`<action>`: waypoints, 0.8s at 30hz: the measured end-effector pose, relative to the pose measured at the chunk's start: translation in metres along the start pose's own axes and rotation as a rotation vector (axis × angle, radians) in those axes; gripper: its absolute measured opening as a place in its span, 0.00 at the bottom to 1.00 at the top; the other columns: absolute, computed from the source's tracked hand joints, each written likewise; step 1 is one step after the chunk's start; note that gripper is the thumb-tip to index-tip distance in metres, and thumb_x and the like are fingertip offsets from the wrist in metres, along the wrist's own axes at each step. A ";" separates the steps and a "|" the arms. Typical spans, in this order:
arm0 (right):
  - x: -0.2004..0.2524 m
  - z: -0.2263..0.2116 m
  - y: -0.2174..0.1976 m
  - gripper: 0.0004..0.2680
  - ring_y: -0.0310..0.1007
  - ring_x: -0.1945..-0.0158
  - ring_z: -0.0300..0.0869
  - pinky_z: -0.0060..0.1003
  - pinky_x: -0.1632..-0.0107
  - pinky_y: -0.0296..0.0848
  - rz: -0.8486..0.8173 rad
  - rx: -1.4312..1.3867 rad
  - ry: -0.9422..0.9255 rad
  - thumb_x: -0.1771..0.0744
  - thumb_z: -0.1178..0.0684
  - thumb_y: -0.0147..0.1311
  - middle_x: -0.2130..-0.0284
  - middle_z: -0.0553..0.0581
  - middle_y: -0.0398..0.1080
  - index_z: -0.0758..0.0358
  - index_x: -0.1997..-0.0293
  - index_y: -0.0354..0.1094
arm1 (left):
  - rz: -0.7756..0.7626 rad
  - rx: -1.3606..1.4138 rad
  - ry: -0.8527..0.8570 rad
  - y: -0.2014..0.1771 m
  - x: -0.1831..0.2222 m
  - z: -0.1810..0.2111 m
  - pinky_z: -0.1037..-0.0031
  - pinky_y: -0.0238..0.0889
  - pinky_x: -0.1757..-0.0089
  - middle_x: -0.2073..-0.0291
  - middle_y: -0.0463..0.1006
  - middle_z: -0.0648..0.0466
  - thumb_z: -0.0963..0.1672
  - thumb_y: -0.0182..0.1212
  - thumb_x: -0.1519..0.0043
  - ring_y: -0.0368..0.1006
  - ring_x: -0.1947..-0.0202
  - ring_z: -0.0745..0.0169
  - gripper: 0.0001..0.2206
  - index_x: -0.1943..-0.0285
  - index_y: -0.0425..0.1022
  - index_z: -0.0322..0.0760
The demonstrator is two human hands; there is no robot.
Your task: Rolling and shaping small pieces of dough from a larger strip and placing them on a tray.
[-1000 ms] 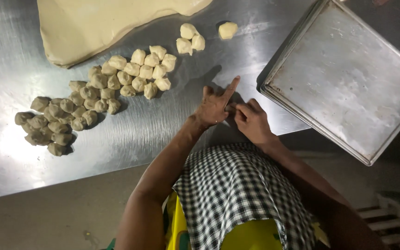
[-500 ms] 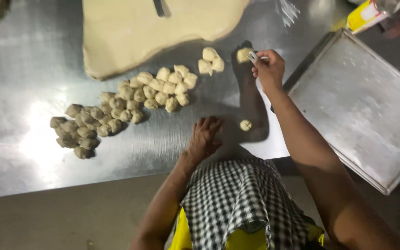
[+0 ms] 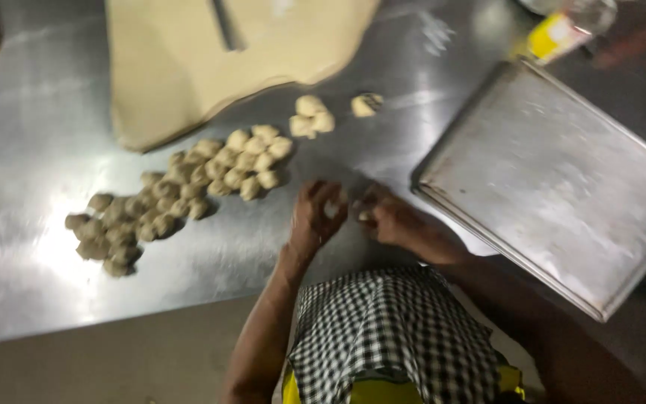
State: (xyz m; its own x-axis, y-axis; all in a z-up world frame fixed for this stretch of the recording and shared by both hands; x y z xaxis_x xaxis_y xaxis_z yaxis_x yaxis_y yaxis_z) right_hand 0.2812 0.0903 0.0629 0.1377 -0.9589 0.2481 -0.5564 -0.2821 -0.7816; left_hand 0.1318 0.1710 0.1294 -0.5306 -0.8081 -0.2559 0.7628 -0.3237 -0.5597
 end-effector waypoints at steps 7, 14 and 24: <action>0.085 0.056 -0.004 0.22 0.68 0.48 0.45 0.39 0.52 0.69 0.048 -1.889 -0.292 0.36 0.43 0.55 0.45 0.54 0.67 0.51 0.34 0.60 | 0.008 0.006 0.319 0.161 -0.165 0.101 0.54 0.69 0.50 0.49 0.77 0.42 0.43 0.69 0.43 0.72 0.48 0.38 0.21 0.40 0.75 0.35; 0.207 0.175 -0.109 0.11 0.77 0.56 0.43 0.36 0.55 0.78 0.466 -1.022 0.296 0.34 0.58 0.57 0.55 0.53 0.73 0.61 0.46 0.73 | -0.034 0.036 0.428 0.314 -0.260 0.161 0.53 0.65 0.49 0.57 0.77 0.46 0.41 0.69 0.51 0.71 0.51 0.41 0.18 0.50 0.74 0.35; 0.236 0.257 -0.227 0.19 0.76 0.53 0.46 0.36 0.56 0.80 0.908 -0.361 0.502 0.38 0.60 0.65 0.52 0.62 0.69 0.61 0.41 0.69 | -0.058 -0.024 0.357 0.357 -0.285 0.161 0.55 0.68 0.50 0.57 0.76 0.45 0.39 0.66 0.45 0.72 0.53 0.39 0.16 0.48 0.73 0.36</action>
State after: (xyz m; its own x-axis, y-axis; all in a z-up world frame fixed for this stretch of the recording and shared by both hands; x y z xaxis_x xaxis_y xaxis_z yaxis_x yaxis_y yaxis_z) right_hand 0.6508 -0.0802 0.1516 -0.7479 -0.6605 -0.0659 -0.5005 0.6263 -0.5977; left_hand 0.6150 0.2063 0.1291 -0.6713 -0.5645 -0.4802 0.7213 -0.3488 -0.5984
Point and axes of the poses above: each hand's wrist, its own x-axis away from the middle knuckle, its own y-axis out of the palm, z = x × y, the point moved 10 cm from there along -x, towards the middle knuckle
